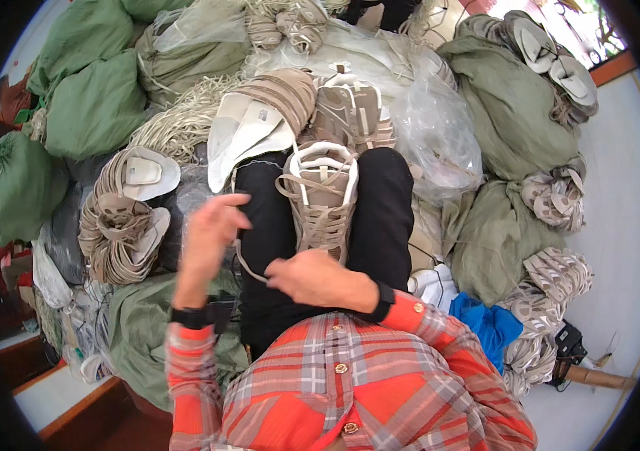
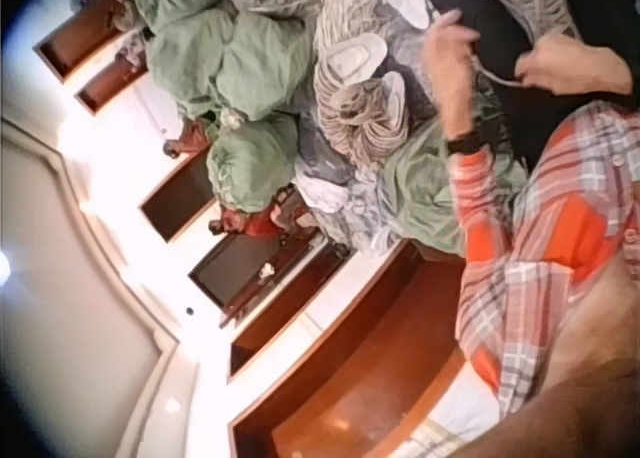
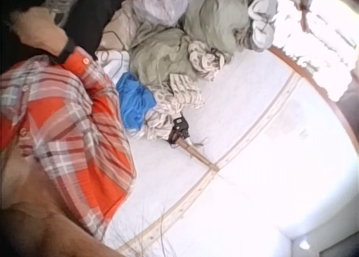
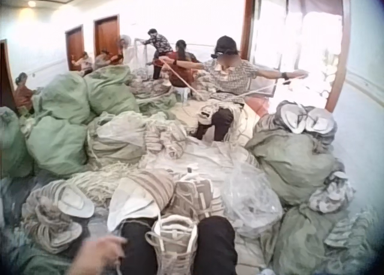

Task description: The recorder is threading laces through the eyelets of a shoe and tying them.

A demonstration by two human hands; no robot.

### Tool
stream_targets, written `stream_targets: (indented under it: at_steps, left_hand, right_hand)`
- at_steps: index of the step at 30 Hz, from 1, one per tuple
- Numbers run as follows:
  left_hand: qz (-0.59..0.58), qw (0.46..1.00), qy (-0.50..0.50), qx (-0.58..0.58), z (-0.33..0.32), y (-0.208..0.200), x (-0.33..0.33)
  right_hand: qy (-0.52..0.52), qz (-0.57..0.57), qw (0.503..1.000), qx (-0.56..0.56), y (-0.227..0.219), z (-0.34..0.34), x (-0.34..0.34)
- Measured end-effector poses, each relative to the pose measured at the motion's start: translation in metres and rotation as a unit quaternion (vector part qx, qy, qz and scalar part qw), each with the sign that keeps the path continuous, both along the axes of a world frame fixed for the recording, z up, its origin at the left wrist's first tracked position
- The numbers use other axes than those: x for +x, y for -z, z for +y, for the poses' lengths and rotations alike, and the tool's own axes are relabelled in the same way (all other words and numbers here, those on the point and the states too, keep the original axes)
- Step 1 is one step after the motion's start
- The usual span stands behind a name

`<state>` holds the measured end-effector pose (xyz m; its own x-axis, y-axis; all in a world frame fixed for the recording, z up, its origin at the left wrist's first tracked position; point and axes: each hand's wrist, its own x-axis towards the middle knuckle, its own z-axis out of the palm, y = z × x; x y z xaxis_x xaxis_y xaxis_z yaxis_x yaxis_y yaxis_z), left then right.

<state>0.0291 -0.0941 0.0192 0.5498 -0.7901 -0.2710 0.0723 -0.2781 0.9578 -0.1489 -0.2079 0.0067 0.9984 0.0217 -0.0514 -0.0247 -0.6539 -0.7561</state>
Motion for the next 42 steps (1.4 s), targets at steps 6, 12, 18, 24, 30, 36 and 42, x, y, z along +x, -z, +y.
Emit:
stream_targets:
  at_steps: [6, 12, 18, 24, 30, 36, 42]
  left_hand:
    - [-0.16, 0.984, 0.072, -0.011, -0.043, 0.026, -0.05]
    - [-0.119, 0.992, 0.035, -0.027, -0.04, 0.036, -0.048]
    - [-0.131, 0.991, 0.006, 0.014, -0.044, 0.041, -0.05]
    - [-0.345, 0.938, -0.014, 0.03, -0.053, 0.042, -0.055]
    - [-0.506, 0.862, -0.02, -0.021, -0.058, 0.045, -0.058]
    - [-0.165, 0.985, 0.025, 0.033, -0.055, 0.043, -0.042]
    - [-0.164, 0.982, 0.038, 0.086, -0.058, 0.033, -0.043]
  right_hand:
    - [0.3, -0.013, 0.953, 0.029, 0.007, -0.06, -0.016]
    - [0.282, 0.033, 0.953, 0.106, 0.009, -0.059, -0.01]
    - [0.267, 0.057, 0.947, 0.171, 0.001, -0.059, -0.005]
    - [0.265, 0.111, 0.919, 0.268, -0.015, -0.058, -0.003]
    - [0.243, 0.162, 0.913, 0.286, -0.027, -0.07, 0.003]
    - [0.218, 0.096, 0.963, 0.125, -0.002, -0.074, 0.015]
    - [0.212, 0.046, 0.975, 0.042, 0.004, -0.074, 0.017]
